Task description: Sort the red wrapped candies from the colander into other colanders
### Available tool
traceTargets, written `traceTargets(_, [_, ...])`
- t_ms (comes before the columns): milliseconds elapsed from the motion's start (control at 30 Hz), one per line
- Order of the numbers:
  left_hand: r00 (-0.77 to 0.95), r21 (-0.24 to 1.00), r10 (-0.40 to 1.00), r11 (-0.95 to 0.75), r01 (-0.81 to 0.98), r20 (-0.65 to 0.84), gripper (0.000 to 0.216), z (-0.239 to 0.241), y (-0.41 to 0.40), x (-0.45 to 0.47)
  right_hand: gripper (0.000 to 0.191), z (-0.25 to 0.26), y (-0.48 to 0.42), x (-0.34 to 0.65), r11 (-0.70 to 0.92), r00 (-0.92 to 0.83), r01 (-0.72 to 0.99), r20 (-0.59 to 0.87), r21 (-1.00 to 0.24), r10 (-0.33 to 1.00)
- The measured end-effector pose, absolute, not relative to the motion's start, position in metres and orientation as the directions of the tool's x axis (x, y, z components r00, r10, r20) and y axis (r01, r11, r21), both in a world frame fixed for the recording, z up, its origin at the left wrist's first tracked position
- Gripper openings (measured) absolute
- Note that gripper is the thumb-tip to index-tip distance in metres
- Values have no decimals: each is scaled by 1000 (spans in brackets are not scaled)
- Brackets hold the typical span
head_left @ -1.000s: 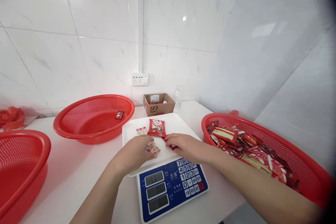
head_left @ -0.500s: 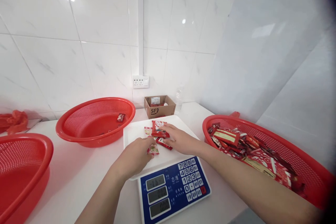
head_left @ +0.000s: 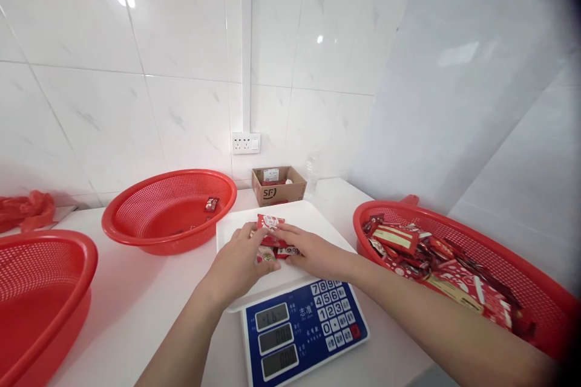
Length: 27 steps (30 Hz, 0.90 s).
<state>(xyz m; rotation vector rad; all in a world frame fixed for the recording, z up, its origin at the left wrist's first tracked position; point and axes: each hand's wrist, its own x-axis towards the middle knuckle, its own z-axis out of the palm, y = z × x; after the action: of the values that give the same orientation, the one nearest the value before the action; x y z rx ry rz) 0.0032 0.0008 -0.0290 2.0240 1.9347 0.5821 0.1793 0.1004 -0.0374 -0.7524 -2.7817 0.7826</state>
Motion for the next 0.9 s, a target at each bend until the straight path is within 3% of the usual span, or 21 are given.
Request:
traceTargets(133, [60, 447, 996, -84, 891, 68, 57, -35, 5, 2, 65, -40, 105, 186, 706, -814, 497, 12, -505, 581])
traceTargets(367, [72, 458, 997, -80, 885, 36, 48, -37, 7, 2, 53, -45, 111, 184, 692, -741, 581, 73, -430, 667])
traceTargets(533, [98, 472, 994, -111, 874, 53, 39, -35, 6, 3, 51, -47, 108, 178, 706, -735, 601, 88, -374, 672])
traceTargets(900, [104, 548, 992, -124, 827, 67, 49, -37, 5, 3, 41, -49, 97, 179, 761, -782, 539, 120, -361, 611])
